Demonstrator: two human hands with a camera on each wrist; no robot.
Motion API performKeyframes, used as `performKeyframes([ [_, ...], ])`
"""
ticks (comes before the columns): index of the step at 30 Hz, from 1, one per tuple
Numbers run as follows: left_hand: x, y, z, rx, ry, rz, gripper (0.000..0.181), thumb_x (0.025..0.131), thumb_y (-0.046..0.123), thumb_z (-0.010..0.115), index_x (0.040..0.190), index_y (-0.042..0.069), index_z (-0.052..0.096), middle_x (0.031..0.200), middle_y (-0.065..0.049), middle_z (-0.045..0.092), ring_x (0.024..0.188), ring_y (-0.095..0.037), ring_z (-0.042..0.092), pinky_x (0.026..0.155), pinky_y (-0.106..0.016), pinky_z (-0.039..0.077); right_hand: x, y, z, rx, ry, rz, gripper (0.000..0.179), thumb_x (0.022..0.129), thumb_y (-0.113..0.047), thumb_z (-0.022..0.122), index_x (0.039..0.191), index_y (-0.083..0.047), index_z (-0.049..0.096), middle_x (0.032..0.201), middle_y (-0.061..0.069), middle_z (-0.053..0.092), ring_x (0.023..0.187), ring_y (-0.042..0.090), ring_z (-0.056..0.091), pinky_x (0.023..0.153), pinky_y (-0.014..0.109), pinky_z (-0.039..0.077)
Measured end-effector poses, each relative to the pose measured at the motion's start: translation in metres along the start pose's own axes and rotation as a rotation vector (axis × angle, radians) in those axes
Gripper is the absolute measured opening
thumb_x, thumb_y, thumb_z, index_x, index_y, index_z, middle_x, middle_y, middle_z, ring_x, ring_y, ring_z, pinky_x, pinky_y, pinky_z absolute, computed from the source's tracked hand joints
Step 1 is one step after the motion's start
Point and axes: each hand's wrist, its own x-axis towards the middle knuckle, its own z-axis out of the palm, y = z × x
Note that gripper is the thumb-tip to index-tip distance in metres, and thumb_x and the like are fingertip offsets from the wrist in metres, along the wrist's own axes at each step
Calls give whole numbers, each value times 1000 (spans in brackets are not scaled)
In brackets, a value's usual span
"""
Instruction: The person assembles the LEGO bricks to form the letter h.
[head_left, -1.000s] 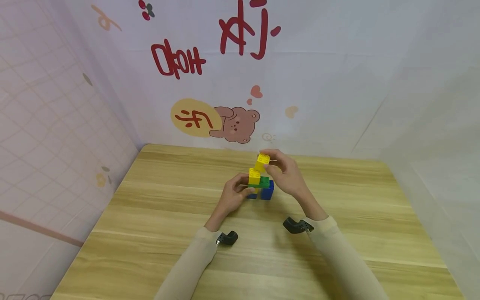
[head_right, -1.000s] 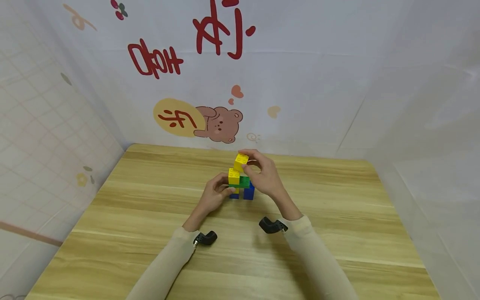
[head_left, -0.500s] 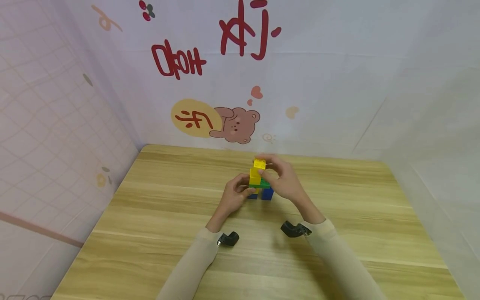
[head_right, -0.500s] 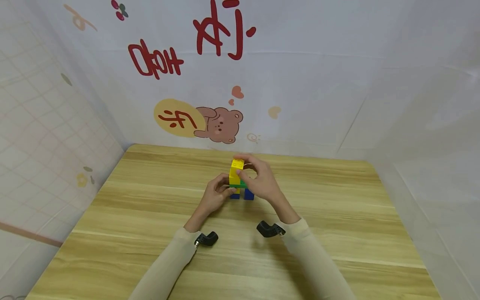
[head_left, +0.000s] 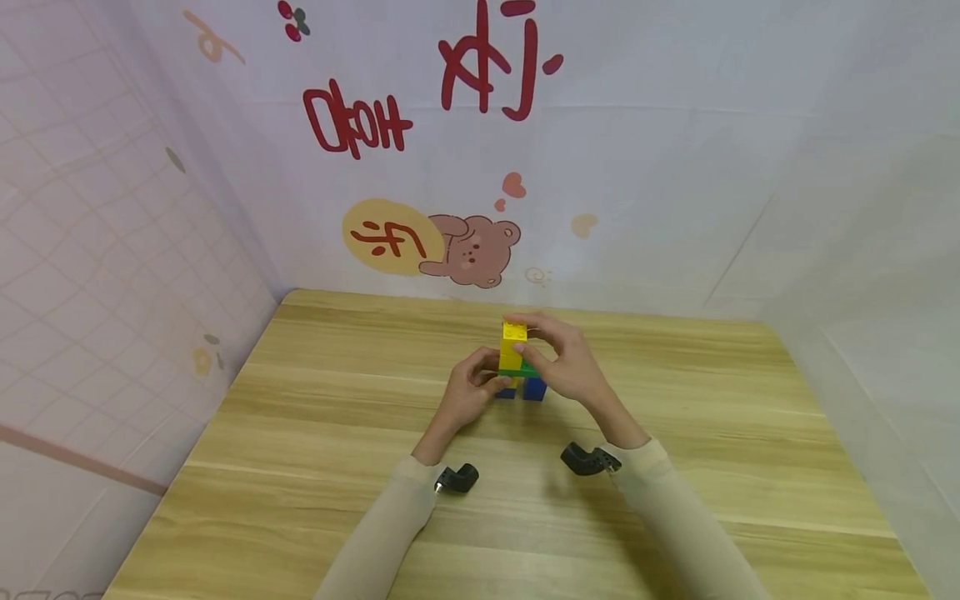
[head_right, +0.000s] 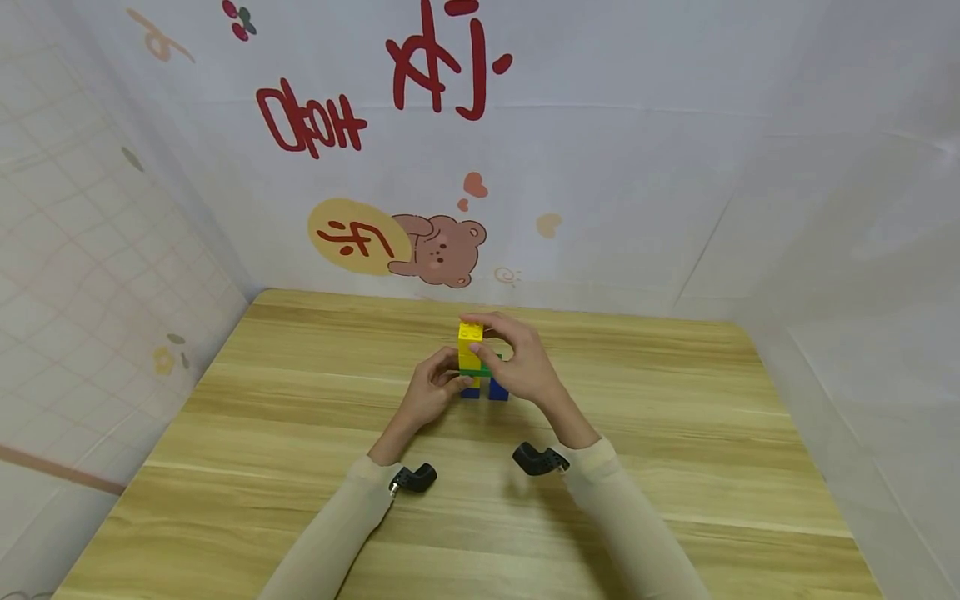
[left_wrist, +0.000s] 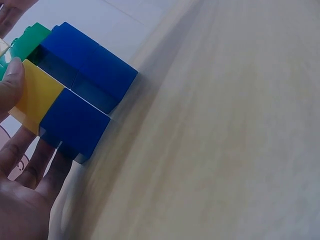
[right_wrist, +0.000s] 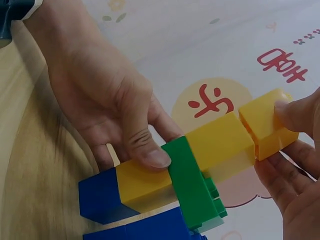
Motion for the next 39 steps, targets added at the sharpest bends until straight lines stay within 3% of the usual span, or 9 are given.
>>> performKeyframes([
  [12,-3,6,-3,18,-13,-29,31,94,0,71,124,-3,63,123,-25,67,115,-40,65,106,-52,55,-2,4,8,-78,65,-115,38,96,-5,70,134,-8,67,126,8,72,108,25,69,100,49,59],
  [17,-3,7,-2,28,-15,-33,32,94,0,71,125,-3,63,122,-26,67,114,-40,66,106,-52,55,-6,6,13,-125,134,-140,39,96,-2,70,133,-12,69,121,7,74,100,22,69,92,48,61],
  [22,3,11,1,40,-53,-33,34,94,-1,70,127,-4,62,122,-27,67,115,-42,65,107,-54,53,-11,7,16,-212,223,-190,36,96,1,68,131,-6,68,120,10,74,99,24,69,88,48,60],
  [28,11,-19,2,52,-46,-37,33,94,1,71,126,6,64,121,-18,69,114,-31,67,108,-43,55,-9,12,26,-281,302,-251,37,96,1,67,133,-6,66,117,14,73,96,27,68,86,40,61],
  [29,12,-25,2,53,-36,-34,33,94,2,72,126,7,65,120,-16,69,114,-30,67,107,-41,56,-9,14,27,-271,303,-254,38,96,2,67,133,-7,66,116,14,73,96,26,68,86,38,61],
  [34,10,-27,1,50,-16,-25,34,93,3,74,125,6,65,120,-18,69,113,-33,67,106,-46,56,-11,21,26,-173,240,-217,46,97,3,65,141,-11,62,124,11,71,99,22,67,86,31,59],
  [39,4,-24,0,65,0,-30,35,93,0,72,127,2,64,124,-21,67,115,-35,66,108,-50,54,-15,24,23,-73,142,-133,58,96,1,67,151,-12,51,136,12,66,112,27,67,94,44,61],
])
